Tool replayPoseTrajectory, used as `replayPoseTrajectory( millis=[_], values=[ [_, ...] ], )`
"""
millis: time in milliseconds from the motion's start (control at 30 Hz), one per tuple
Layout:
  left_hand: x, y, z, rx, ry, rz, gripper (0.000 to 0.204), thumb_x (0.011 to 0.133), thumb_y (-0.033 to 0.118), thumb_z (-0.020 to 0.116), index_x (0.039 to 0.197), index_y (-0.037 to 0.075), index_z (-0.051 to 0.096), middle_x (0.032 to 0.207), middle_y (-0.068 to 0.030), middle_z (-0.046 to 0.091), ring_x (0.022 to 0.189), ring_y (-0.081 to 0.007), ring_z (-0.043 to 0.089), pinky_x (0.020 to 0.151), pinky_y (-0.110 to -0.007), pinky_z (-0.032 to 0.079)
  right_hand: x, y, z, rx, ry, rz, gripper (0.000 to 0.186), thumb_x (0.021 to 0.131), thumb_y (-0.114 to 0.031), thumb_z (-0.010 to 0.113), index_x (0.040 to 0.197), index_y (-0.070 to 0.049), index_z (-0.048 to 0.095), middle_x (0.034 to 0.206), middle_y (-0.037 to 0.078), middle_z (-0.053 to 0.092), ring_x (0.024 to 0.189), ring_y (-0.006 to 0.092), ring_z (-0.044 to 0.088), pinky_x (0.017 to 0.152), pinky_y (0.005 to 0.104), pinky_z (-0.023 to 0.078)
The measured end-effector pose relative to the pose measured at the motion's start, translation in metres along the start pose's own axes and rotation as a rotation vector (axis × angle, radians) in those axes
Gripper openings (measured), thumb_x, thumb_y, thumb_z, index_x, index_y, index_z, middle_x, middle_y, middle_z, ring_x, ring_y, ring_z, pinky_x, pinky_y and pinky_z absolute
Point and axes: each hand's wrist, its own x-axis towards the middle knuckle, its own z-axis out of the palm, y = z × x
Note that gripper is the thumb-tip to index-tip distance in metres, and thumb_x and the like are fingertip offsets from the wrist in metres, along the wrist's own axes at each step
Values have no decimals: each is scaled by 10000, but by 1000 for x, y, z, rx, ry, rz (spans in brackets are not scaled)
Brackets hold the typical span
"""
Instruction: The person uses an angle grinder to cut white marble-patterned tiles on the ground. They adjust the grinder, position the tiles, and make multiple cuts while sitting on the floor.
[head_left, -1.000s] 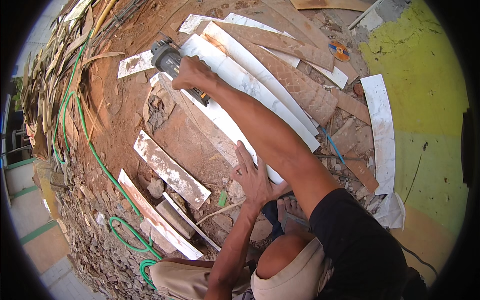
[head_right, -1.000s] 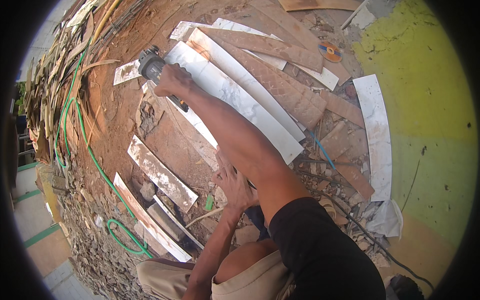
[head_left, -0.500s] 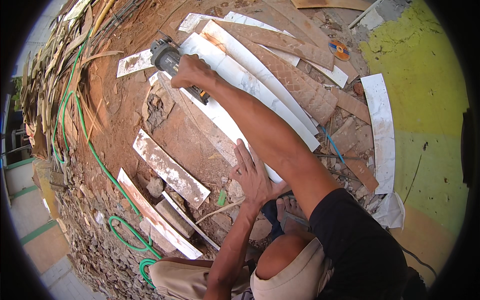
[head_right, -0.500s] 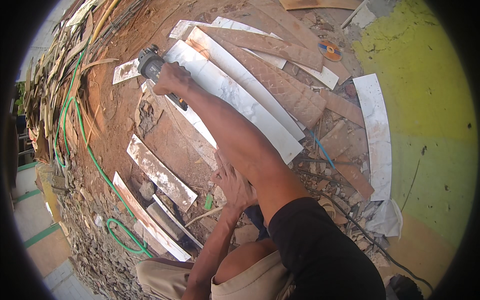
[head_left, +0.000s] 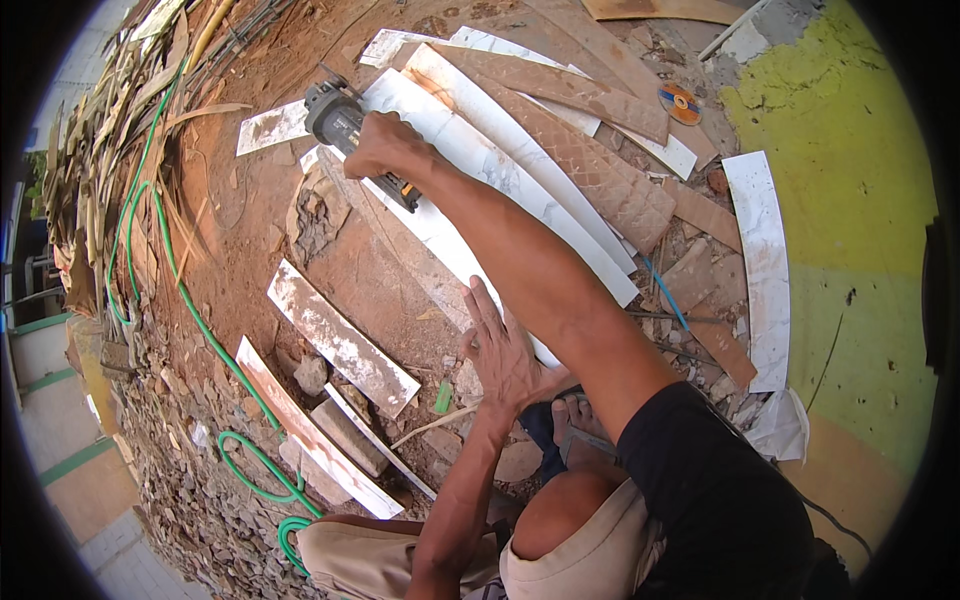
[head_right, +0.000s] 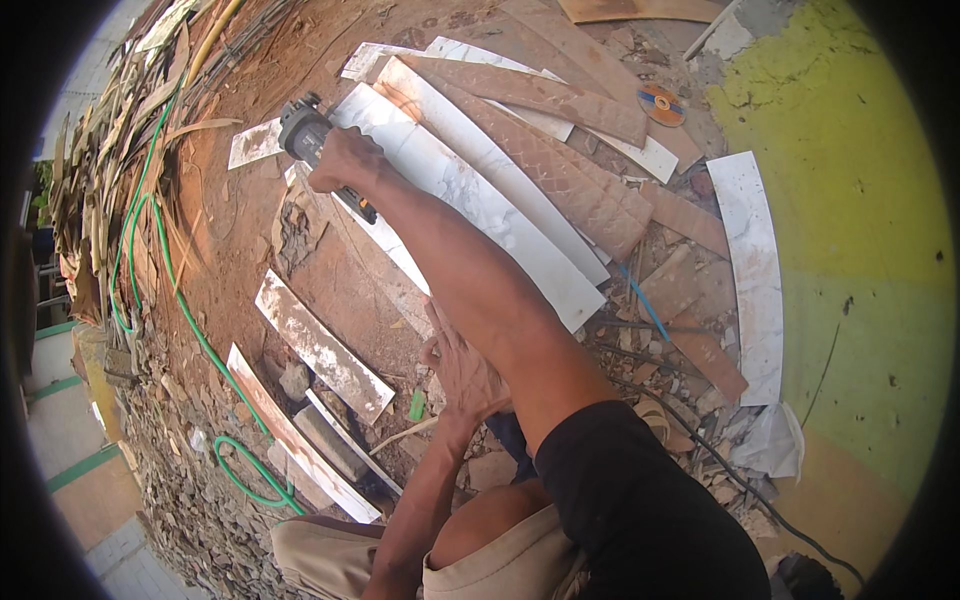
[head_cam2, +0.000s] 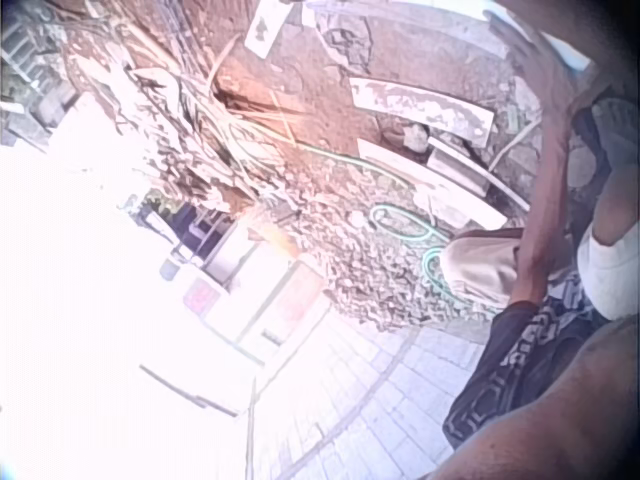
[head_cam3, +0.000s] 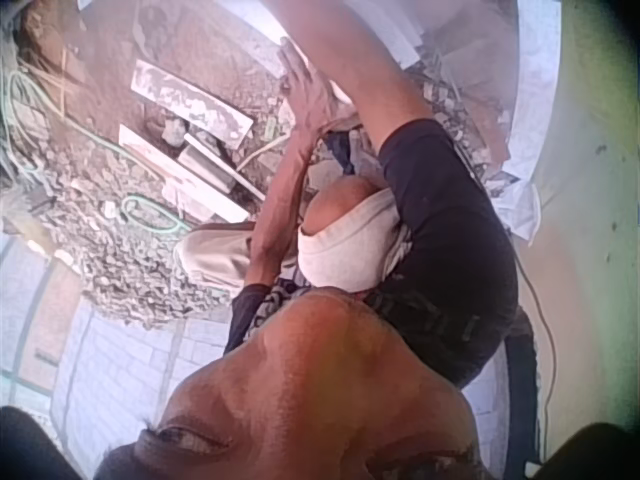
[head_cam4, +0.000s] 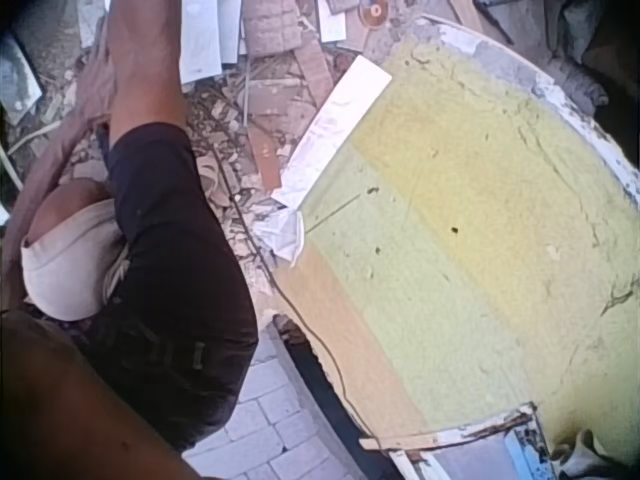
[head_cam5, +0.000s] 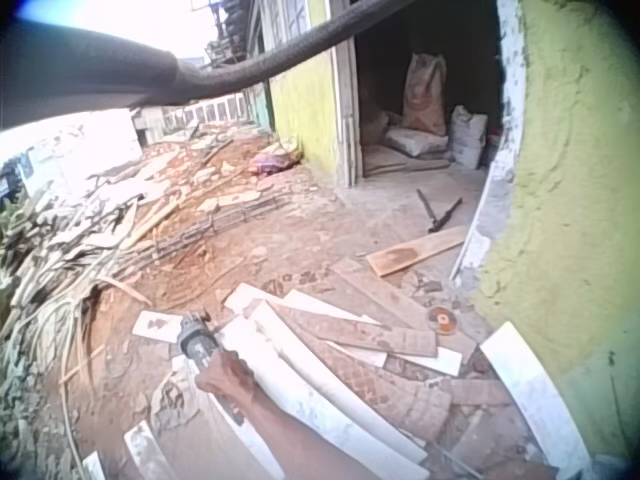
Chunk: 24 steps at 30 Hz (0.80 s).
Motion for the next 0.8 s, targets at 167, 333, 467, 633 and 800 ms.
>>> replayPoseTrajectory(
  millis=[167,333,467,633,800],
  values=[
    [0,-3,5,19,14,19,1343,612,854,681,1529,-43,284,1623,-383,45,1524,-494,98,1017,-504,246,-3,-3,-2,-12,-5,13,586,665,-140,689,1212,64,643,1313,270,608,1243,378,611,1031,403,517],
    [-1,-2,3,43,7,24,1318,633,851,672,1524,-44,295,1620,-388,47,1523,-497,104,1016,-502,249,0,-3,-1,-21,-7,28,581,657,-141,698,1203,56,656,1281,260,637,1215,361,636,1004,394,535],
    [-1,-4,5,49,42,45,1311,644,854,666,1527,-41,293,1619,-389,54,1520,-500,112,1013,-501,255,1,-4,1,-32,10,35,565,652,-129,682,1186,54,666,1260,260,650,1200,356,648,990,390,541],
    [-2,-4,7,53,46,54,1302,663,855,654,1530,-44,286,1618,-391,65,1516,-505,125,1015,-500,259,9,1,5,-55,36,14,497,648,-166,712,1096,46,677,1111,234,710,1057,324,710,896,389,570],
    [-2,-3,7,77,41,42,1302,669,854,648,1537,-43,278,1620,-385,71,1514,-501,143,1019,-496,265,10,4,7,-49,51,8,477,636,-157,706,1067,47,679,1082,231,713,1014,322,717,865,381,573]
  ],
)
